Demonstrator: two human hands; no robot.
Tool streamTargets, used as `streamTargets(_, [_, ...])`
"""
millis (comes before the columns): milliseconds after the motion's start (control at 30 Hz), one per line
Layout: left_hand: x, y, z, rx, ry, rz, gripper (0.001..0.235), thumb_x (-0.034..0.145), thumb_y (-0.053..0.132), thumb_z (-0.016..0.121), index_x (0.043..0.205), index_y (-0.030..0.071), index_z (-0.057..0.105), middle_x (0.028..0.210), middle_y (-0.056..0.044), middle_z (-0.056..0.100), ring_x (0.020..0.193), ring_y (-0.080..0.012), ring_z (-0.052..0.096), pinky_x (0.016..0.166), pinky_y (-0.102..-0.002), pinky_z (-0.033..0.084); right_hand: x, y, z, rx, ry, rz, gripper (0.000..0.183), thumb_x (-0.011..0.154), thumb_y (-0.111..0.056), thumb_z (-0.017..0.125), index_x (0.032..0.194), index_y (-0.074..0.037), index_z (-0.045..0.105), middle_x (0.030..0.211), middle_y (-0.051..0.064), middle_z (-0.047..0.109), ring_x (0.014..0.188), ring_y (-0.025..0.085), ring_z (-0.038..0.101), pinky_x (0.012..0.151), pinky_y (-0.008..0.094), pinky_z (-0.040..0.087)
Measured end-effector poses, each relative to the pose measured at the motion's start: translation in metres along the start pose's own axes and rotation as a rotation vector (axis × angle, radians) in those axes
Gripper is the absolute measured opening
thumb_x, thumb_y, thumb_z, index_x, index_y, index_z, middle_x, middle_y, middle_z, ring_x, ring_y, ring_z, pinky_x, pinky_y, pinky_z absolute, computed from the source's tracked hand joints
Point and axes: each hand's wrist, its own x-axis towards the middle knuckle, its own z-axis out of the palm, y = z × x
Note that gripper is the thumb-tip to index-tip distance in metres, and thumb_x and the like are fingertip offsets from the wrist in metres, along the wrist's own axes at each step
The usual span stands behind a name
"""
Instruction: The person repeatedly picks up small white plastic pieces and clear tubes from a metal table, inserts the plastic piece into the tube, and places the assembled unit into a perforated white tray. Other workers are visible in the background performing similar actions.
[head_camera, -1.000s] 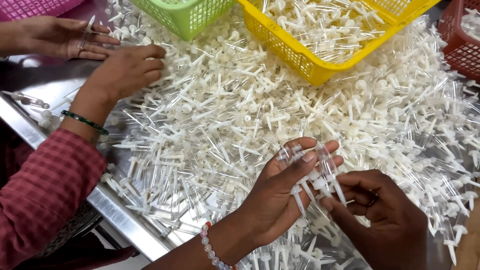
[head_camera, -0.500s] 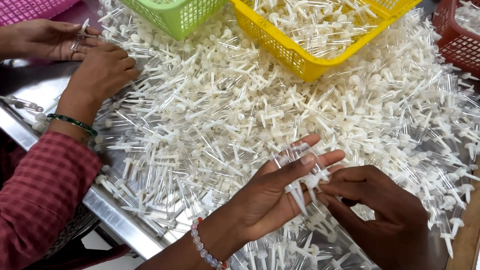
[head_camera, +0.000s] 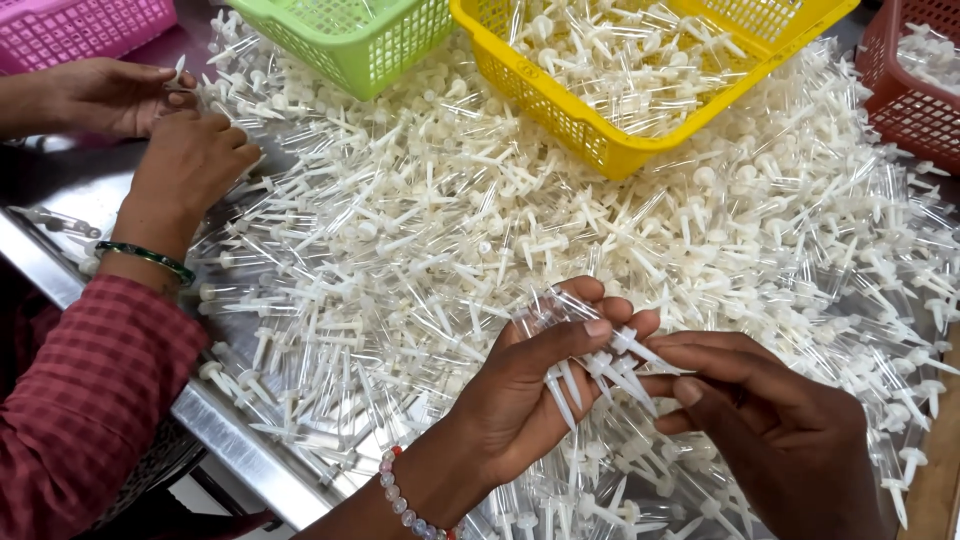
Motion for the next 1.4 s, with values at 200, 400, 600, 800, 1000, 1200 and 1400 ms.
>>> streamTargets(200, [0.002, 0.004, -0.002, 0.004, 0.001, 0.068, 0.032, 0.092, 0.005, 0.071, 0.121, 0.006, 0.058, 0.108, -0.01, 0.071, 0.116, -0.0272, 0.068, 0.108, -0.047, 0.055, 0.005, 0.0, -0.026, -0.28, -0.015, 0.041, 0.029, 0.093, -0.011, 0.072, 0.121, -0.003, 0.076, 0.116, 0.011, 0.076, 0.1, 0.019, 0.078, 0.081, 0.032, 0.061])
streamTargets(400, [0.005, 0.016, -0.008, -0.067, 0.043, 0.124, 0.026, 0.096, 0.012, 0.072, 0.115, 0.005, 0.057, 0.094, -0.006, 0.067, 0.092, -0.0175, 0.068, 0.098, -0.041, 0.057, 0.029, 0.008, -0.035, -0.727, -0.189, 0.188, 0.028, 0.086, -0.026, 0.075, 0.113, -0.019, 0.079, 0.104, -0.002, 0.079, 0.087, 0.014, 0.073, 0.074, 0.031, 0.059])
streamTargets(600, [0.008, 0.017, -0.009, 0.053, 0.193, 0.126, 0.029, 0.088, 0.009, 0.074, 0.115, 0.005, 0.063, 0.088, -0.004, 0.066, 0.082, -0.0151, 0.067, 0.083, -0.036, 0.059, 0.034, 0.017, -0.009, -0.827, -0.253, 0.169, 0.027, 0.083, -0.029, 0.078, 0.111, -0.026, 0.077, 0.102, 0.0, 0.067, 0.076, 0.021, 0.071, 0.068, 0.037, 0.057])
streamTargets(800, [0.008, 0.014, -0.013, 0.188, 0.238, 0.079, 0.023, 0.089, 0.007, 0.073, 0.108, 0.005, 0.062, 0.091, -0.009, 0.068, 0.085, -0.0185, 0.07, 0.083, -0.036, 0.061, 0.038, 0.008, -0.008, -0.899, -0.348, 0.2, 0.026, 0.085, -0.03, 0.076, 0.11, -0.03, 0.074, 0.121, -0.004, 0.06, 0.072, 0.023, 0.073, 0.067, 0.039, 0.057])
streamTargets(1000, [0.008, 0.02, -0.004, 0.222, 0.263, 0.05, 0.022, 0.087, 0.005, 0.072, 0.106, 0.004, 0.062, 0.104, -0.015, 0.074, 0.095, -0.0223, 0.074, 0.088, -0.037, 0.062, 0.032, -0.005, -0.014, -0.836, -0.318, 0.087, 0.024, 0.085, -0.024, 0.073, 0.11, -0.024, 0.072, 0.119, -0.001, 0.068, 0.069, 0.024, 0.074, 0.064, 0.039, 0.057])
streamTargets(1200, [0.004, -0.003, -0.014, 0.602, 0.077, -0.03, 0.028, 0.084, 0.003, 0.073, 0.108, -0.003, 0.06, 0.115, -0.019, 0.075, 0.103, -0.0269, 0.075, 0.087, -0.039, 0.064, 0.015, -0.014, -0.009, -0.626, -0.221, -0.156, 0.024, 0.091, -0.023, 0.072, 0.114, -0.017, 0.07, 0.107, 0.003, 0.075, 0.076, 0.016, 0.074, 0.063, 0.027, 0.059])
streamTargets(1400, [0.007, -0.003, -0.016, 0.627, 0.068, -0.009, 0.041, 0.082, 0.002, 0.078, 0.118, -0.004, 0.059, 0.103, -0.02, 0.074, 0.094, -0.0256, 0.076, 0.086, -0.036, 0.065, 0.021, -0.015, -0.019, -0.624, -0.107, 0.036, 0.034, 0.086, -0.035, 0.079, 0.112, -0.015, 0.07, 0.092, 0.002, 0.075, 0.073, 0.016, 0.07, 0.063, 0.028, 0.059])
